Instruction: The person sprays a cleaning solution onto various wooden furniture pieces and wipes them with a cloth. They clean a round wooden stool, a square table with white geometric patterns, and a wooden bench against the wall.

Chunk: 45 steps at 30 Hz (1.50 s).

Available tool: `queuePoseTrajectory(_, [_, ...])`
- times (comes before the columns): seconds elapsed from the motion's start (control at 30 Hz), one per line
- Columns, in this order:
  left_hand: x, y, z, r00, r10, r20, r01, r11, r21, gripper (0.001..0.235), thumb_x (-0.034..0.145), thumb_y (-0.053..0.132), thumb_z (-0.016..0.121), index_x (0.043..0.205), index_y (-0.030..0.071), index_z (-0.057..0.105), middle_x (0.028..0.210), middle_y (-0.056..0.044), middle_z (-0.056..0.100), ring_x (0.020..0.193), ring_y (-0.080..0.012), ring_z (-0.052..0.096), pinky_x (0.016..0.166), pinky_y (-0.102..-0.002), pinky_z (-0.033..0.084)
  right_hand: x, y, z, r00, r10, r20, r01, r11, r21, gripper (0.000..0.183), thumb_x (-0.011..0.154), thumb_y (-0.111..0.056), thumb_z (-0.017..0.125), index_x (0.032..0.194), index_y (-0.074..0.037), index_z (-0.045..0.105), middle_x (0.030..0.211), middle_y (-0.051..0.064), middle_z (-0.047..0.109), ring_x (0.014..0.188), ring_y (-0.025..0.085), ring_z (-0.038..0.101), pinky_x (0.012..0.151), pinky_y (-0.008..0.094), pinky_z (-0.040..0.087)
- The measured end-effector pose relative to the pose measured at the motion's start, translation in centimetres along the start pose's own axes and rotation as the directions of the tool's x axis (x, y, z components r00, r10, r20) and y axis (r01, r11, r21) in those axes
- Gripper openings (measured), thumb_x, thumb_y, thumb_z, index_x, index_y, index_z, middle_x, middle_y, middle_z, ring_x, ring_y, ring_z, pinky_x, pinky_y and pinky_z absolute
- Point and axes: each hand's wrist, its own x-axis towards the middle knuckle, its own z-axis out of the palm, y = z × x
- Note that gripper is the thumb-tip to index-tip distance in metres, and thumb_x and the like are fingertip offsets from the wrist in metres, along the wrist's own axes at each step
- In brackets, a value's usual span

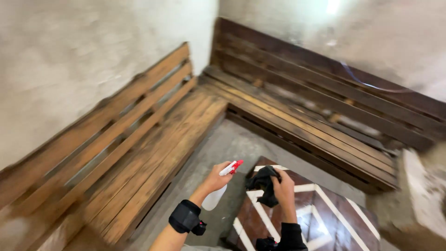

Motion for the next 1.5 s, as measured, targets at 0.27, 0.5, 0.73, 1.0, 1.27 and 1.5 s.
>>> queuePoseTrajectory(0.27, [-14.4, 2.4, -15.2, 0.968, -0.121, -0.22, 0.159, 0.973, 0.165, 0.024, 0.081, 0.008, 0.066, 0.105, 0.004, 0.07, 0.087, -0.012, 0.074, 0.075, -0.0204, 0.068, 0.072, -0.035, 0.053, -0.5, -5.7, 7.4, 0.989, 0.128, -0.079, -0.03, 0.681, 0.731, 0.037, 0.103, -0.036, 0.069, 0.121, -0.006, 0.058, 0.113, 0.01, 0.062, 0.1, 0.026, 0.06, 0.09, 0.041, 0.051])
queuePoseTrajectory(0.5, [-26.9, 4.7, -23.3, 0.875, -0.24, -0.42, 0.298, 0.951, 0.079, 0.027, 0.08, 0.008, 0.061, 0.106, 0.005, 0.07, 0.087, -0.009, 0.074, 0.082, -0.0171, 0.068, 0.075, -0.034, 0.053, -4.5, -22.7, 15.8, 0.904, -0.046, 0.426, -0.425, 0.021, 0.905, 0.073, 0.093, -0.064, 0.051, 0.147, -0.014, 0.048, 0.14, 0.007, 0.058, 0.118, 0.041, 0.066, 0.09, 0.053, 0.056])
queuePoseTrajectory(0.73, [-33.6, 5.9, -26.5, 0.802, -0.205, -0.561, 0.324, 0.938, 0.121, 0.037, 0.079, 0.008, 0.06, 0.115, 0.005, 0.07, 0.09, -0.008, 0.077, 0.085, -0.0173, 0.073, 0.079, -0.033, 0.055, -6.2, -15.7, 29.1, 0.844, 0.105, 0.526, -0.531, 0.302, 0.792, 0.038, 0.102, -0.024, 0.067, 0.134, -0.005, 0.061, 0.117, 0.011, 0.067, 0.094, 0.023, 0.064, 0.075, 0.037, 0.053])
queuePoseTrajectory(1.0, [-31.3, 3.8, -26.0, 0.795, -0.282, -0.536, 0.364, 0.93, 0.05, 0.036, 0.081, 0.007, 0.061, 0.116, 0.005, 0.07, 0.094, -0.006, 0.078, 0.087, -0.0141, 0.073, 0.079, -0.031, 0.055, -6.2, -19.4, 27.5, 0.861, 0.128, 0.493, -0.506, 0.319, 0.801, 0.026, 0.098, -0.016, 0.068, 0.121, -0.005, 0.064, 0.111, 0.005, 0.07, 0.1, 0.018, 0.068, 0.088, 0.034, 0.057])
queuePoseTrajectory(1.27, [-19.8, -2.0, -26.4, 0.833, -0.322, -0.451, 0.362, 0.932, 0.004, 0.035, 0.082, 0.005, 0.061, 0.115, 0.002, 0.071, 0.09, -0.007, 0.077, 0.083, -0.0142, 0.069, 0.076, -0.03, 0.053, 1.6, -13.3, 26.4, 0.886, 0.031, 0.463, -0.431, 0.426, 0.796, 0.016, 0.091, -0.005, 0.071, 0.105, -0.004, 0.062, 0.106, 0.008, 0.07, 0.095, 0.019, 0.069, 0.086, 0.036, 0.057])
queuePoseTrajectory(1.5, [-3.5, -4.2, -25.5, 0.902, -0.253, -0.35, 0.294, 0.953, 0.068, 0.029, 0.081, 0.004, 0.063, 0.108, 0.002, 0.071, 0.089, -0.005, 0.076, 0.084, -0.0128, 0.071, 0.076, -0.029, 0.054, 12.7, -7.0, 23.3, 0.902, 0.23, 0.365, -0.43, 0.547, 0.718, 0.021, 0.086, -0.002, 0.078, 0.101, -0.005, 0.064, 0.097, 0.001, 0.066, 0.09, 0.014, 0.064, 0.08, 0.031, 0.053])
